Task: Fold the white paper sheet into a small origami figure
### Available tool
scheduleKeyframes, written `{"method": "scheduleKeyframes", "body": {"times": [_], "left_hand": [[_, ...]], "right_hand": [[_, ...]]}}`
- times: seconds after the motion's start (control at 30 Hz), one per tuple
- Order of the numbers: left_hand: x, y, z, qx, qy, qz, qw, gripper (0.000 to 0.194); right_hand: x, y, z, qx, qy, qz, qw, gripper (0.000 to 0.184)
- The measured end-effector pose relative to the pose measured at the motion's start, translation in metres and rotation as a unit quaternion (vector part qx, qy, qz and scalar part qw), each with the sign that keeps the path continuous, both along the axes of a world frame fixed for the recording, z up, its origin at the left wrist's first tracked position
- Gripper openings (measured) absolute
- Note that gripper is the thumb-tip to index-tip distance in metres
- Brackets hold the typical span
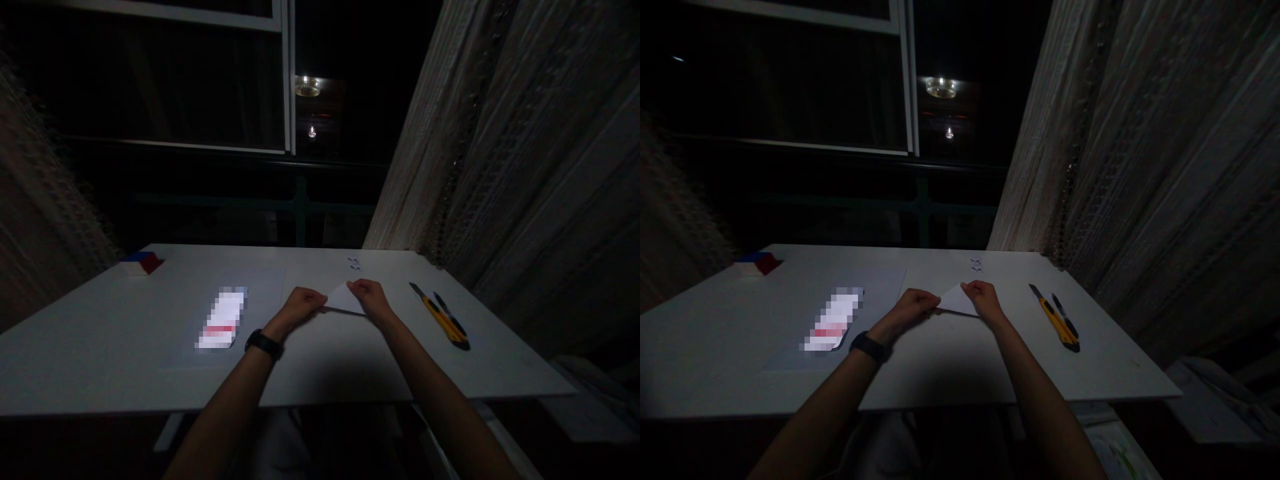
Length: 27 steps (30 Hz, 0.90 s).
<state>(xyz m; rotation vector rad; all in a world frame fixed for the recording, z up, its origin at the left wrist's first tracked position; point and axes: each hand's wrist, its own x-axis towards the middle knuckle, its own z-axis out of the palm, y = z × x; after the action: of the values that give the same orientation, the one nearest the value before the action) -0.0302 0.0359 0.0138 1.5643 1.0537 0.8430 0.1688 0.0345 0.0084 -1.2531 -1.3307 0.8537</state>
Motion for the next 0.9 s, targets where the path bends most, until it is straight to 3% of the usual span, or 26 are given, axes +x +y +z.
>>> {"method": "scheduleKeyframes", "body": {"times": [0.47,0.63,0.77,0.9], "left_hand": [[-0.003,-0.007,0.009,-0.059,-0.050,-0.031,0.996,0.023],[-0.005,-0.006,0.008,-0.072,-0.053,-0.026,0.996,0.022],[-0.007,0.001,0.004,-0.050,-0.076,0.038,0.995,0.024],[-0.001,0.002,0.003,0.019,-0.111,0.107,0.988,0.035]], "right_hand": [[0.012,0.006,-0.002,0.019,0.012,-0.010,1.000,0.038],[0.025,0.010,-0.001,0.026,0.016,-0.049,0.998,0.040],[0.032,0.012,0.000,0.045,-0.001,-0.118,0.992,0.044],[0.014,0.006,-0.002,0.025,0.004,-0.056,0.998,0.042]]}}
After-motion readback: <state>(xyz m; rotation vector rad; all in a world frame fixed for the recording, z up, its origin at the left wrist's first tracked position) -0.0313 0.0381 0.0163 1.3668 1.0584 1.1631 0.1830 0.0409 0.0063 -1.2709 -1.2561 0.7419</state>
